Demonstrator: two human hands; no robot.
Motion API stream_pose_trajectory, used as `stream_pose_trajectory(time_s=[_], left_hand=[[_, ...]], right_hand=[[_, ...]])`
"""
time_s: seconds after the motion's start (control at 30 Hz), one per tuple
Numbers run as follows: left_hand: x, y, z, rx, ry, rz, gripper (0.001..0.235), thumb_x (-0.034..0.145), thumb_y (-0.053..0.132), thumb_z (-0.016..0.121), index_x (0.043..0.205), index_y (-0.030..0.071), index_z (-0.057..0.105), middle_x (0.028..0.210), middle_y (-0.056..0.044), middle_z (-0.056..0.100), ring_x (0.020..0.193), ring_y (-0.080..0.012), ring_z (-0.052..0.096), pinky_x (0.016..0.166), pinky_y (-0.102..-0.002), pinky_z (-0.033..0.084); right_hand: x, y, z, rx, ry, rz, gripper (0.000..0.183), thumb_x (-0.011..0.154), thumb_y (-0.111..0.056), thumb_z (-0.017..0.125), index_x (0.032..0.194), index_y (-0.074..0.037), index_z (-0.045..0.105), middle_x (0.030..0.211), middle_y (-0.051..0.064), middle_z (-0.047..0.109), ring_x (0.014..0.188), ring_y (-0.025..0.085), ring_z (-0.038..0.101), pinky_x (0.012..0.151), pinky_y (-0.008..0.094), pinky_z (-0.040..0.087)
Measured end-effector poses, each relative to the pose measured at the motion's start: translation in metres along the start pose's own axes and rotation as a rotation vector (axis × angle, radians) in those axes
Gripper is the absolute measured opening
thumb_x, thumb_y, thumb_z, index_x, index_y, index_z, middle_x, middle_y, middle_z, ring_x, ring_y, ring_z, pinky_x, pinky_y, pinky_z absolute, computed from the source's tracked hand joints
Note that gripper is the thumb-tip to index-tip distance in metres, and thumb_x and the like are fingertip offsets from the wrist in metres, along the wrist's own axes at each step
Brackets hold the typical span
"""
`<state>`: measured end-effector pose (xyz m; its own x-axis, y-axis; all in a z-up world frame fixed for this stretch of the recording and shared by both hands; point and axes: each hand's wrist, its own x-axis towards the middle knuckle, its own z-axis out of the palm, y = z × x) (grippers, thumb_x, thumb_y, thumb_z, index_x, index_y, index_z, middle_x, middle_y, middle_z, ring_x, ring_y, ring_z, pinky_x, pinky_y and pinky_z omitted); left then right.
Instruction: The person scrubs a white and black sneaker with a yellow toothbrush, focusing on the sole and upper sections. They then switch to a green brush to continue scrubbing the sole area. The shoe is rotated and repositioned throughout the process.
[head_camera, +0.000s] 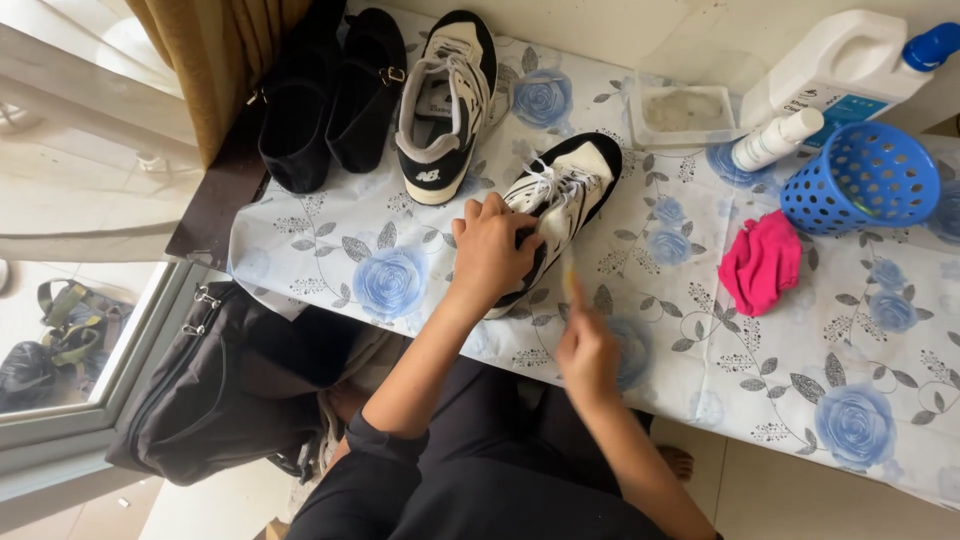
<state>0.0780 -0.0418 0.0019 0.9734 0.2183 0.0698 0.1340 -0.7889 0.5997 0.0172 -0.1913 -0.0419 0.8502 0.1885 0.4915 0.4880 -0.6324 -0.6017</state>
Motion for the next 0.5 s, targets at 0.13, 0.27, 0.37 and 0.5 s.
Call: stream_pose_trajectory(time_s=[0.13,0.27,0.37,0.5], left_hand=[[0.000,0.001,-0.001,-0.016,0.005,0.009,0.020,0.072,0.022,0.069,0.088,0.011,0.069,0.083,-0.002,0.043,0.084,-0.0208,0.039,0.072,-0.035,0.028],[0.000,-0.002,0.001,0.005,0.002,0.004,0.019,0.073,0.022,0.067,0.088,0.011,0.069,0.083,-0.002,0.042,0.084,-0.0210,0.039,0.072,-0.035,0.029],[0.000,-0.001,0.002,0.019,-0.012,0.007,0.020,0.072,0.023,0.068,0.088,0.012,0.069,0.084,-0.002,0.042,0.085,-0.0215,0.040,0.072,-0.036,0.029],[-0.003,0.002,-0.004,0.016,-0.020,-0.016,0.020,0.072,0.024,0.067,0.089,0.013,0.069,0.085,-0.003,0.044,0.087,-0.0225,0.041,0.073,-0.036,0.031]], right_hand=[[0.001,0.035,0.013,-0.032,0.103,-0.015,0.037,0.080,0.009,0.053,0.117,0.004,0.055,0.082,0.024,0.064,0.075,0.034,0.063,0.059,0.037,0.052],[-0.005,0.009,0.000,-0.006,-0.075,0.023,0.044,0.081,0.006,0.048,0.124,-0.005,0.053,0.077,0.016,0.065,0.052,0.020,0.060,0.049,0.026,0.049],[0.020,0.051,0.009,-0.175,-0.034,-0.027,0.043,0.081,0.006,0.050,0.124,-0.002,0.053,0.076,0.016,0.066,0.053,0.020,0.061,0.048,0.027,0.048],[0.013,0.003,-0.017,-0.077,-0.149,0.062,0.045,0.078,0.007,0.051,0.122,-0.001,0.053,0.068,0.021,0.063,0.054,0.030,0.062,0.046,0.033,0.049]])
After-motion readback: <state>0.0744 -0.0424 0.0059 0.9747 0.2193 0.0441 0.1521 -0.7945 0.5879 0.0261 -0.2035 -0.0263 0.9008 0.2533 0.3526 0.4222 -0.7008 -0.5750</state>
